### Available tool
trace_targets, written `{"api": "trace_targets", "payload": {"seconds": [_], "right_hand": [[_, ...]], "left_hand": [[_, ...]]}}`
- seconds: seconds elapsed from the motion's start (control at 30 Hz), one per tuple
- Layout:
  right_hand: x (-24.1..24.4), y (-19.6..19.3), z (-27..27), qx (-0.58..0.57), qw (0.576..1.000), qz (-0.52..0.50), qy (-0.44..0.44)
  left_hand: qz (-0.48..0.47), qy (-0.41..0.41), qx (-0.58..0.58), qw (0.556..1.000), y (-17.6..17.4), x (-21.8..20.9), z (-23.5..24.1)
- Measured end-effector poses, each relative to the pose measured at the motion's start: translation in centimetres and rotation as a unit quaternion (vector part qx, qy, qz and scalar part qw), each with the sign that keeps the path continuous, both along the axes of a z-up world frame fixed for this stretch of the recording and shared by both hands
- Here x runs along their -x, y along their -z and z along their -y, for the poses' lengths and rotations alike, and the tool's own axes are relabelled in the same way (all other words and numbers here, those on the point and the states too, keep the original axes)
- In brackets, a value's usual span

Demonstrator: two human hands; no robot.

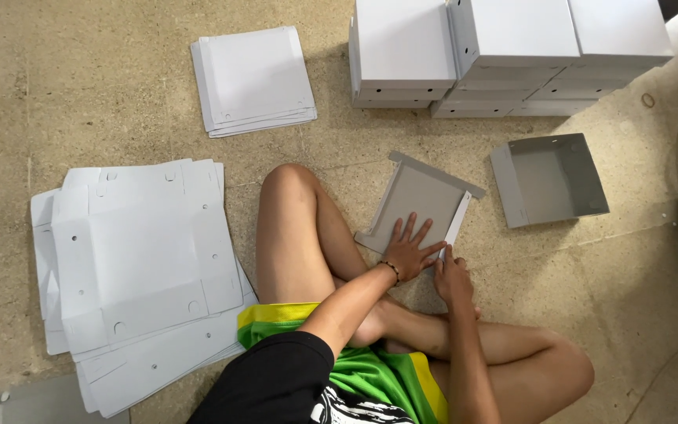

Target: The person sits on the floor and folds a flat white cardboard sheet into a box by creasing the edges and tucking the tabs into slots. The person completes one box and holds it up to show the finished product.

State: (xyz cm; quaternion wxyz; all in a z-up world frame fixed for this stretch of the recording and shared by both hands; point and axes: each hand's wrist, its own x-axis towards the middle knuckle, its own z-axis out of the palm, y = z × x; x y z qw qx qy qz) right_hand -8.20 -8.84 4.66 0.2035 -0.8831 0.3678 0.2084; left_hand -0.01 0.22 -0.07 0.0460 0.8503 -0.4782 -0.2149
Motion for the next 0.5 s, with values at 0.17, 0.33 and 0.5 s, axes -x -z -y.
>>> {"api": "trace_targets", "payload": {"seconds": [0.17,0.33,0.5], "right_hand": [[-1.5,2.3,2.6,0.041,0.994,-0.098,-0.03],[-4.2,2.6,5.2,0.038,0.993,-0.105,-0.036],[-6.9,3.7,7.5,0.041,0.995,-0.088,-0.014]], "left_hand": [[0.006,0.001,-0.003,1.0,0.1,0.1,0.2],[0.019,0.002,-0.017,1.0,-0.8,-0.1,0.0],[0.023,0.003,-0.022,0.999,-1.4,0.0,-0.3]]}}
